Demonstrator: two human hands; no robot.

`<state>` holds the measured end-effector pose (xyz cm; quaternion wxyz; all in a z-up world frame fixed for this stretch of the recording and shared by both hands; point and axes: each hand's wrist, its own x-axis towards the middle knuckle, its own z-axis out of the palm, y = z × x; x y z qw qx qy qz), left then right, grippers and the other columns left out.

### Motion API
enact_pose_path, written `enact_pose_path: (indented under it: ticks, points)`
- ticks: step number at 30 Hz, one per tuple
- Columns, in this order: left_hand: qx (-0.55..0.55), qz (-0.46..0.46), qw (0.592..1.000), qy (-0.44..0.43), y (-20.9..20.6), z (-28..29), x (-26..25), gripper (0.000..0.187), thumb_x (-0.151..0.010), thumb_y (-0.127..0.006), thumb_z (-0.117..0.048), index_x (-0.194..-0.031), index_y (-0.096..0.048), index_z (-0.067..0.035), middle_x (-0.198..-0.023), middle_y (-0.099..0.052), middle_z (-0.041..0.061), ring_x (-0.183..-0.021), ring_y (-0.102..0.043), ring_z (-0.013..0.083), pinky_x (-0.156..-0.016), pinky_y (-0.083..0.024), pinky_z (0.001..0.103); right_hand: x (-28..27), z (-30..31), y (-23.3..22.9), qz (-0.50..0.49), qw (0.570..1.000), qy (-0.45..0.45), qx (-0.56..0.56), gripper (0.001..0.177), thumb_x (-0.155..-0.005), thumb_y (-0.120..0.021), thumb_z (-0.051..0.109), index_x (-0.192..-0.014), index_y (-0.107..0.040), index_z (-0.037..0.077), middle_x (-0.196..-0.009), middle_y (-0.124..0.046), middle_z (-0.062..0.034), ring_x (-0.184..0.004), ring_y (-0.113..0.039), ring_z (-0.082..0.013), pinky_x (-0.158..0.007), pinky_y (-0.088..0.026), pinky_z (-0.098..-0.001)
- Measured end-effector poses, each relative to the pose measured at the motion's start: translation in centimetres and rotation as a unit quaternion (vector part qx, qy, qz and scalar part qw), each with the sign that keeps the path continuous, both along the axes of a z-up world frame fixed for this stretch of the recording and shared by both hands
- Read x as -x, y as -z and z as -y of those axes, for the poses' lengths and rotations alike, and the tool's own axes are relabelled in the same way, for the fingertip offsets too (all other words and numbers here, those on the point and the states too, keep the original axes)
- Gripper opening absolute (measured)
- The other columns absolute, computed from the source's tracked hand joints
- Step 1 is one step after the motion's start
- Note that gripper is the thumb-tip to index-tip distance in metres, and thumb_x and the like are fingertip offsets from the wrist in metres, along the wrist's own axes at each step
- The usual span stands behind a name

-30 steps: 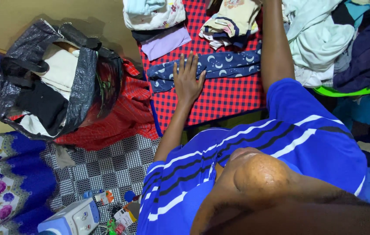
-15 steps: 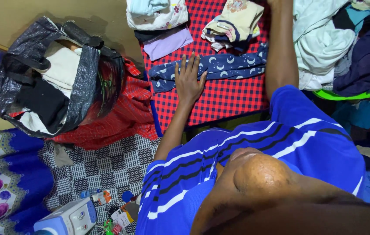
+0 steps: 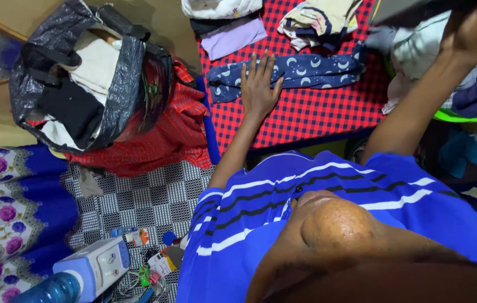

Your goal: Folding and ironing various clothing items on a table/bed surface.

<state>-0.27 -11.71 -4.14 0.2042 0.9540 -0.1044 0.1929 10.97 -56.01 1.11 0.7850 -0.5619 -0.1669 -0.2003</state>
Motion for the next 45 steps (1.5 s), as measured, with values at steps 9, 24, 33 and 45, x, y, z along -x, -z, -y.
enact_pose_path:
  ticks: [9,24,33,45]
  points:
    - [0.119,0.054,0.991,-0.003,2.1,-1.6,0.4,0.045,-0.102,-0.062,-0.033,-0.142,-0.061,-0.013,-0.156,-0.053,0.006,-0.153,-0.042,0.0270,-0.129,-0.026,0.053,8.3,-13.9,-5.5,-0.020,0.987,-0.001,0.157,0.059,-0.104,-0.085,0.038,-0.133,-0.046,0.005,-0.107,-0.062,0.0022,-0.093,-0.065,-0.0109,-0.083,-0.055,-0.0270]
    - [0.134,0.098,0.949,-0.269,2.4,-4.0,0.0,0.024,-0.098,-0.061,-0.026,-0.116,-0.072,-0.017,-0.142,-0.063,-0.001,-0.144,-0.043,0.0299,-0.120,-0.019,0.055,7.1,-29.5,-0.7,0.004,0.741,0.070,0.667,0.066,-0.077,-0.087,0.067,-0.091,-0.073,0.004,-0.075,-0.070,-0.0190,-0.069,-0.069,-0.0368,-0.062,-0.049,-0.0540]
    - [0.118,0.074,0.950,-0.278,2.5,-3.6,0.0,0.026,-0.097,-0.061,-0.027,-0.118,-0.071,-0.015,-0.144,-0.060,-0.001,-0.145,-0.038,0.0302,-0.118,-0.019,0.056,5.4,-31.3,1.2,-0.042,0.708,0.083,0.700,0.067,-0.075,-0.087,0.064,-0.085,-0.070,-0.001,-0.075,-0.069,-0.0224,-0.069,-0.069,-0.0403,-0.062,-0.052,-0.0515]
    - [0.095,0.061,0.952,-0.285,2.4,-3.6,0.3,0.028,-0.096,-0.060,-0.026,-0.120,-0.068,-0.014,-0.138,-0.061,0.002,-0.141,-0.042,0.0314,-0.117,-0.023,0.057,4.7,-30.7,-0.3,-0.032,0.729,0.035,0.683,0.056,-0.080,-0.089,0.054,-0.088,-0.073,0.000,-0.077,-0.069,-0.0232,-0.073,-0.069,-0.0416,-0.068,-0.052,-0.0531]
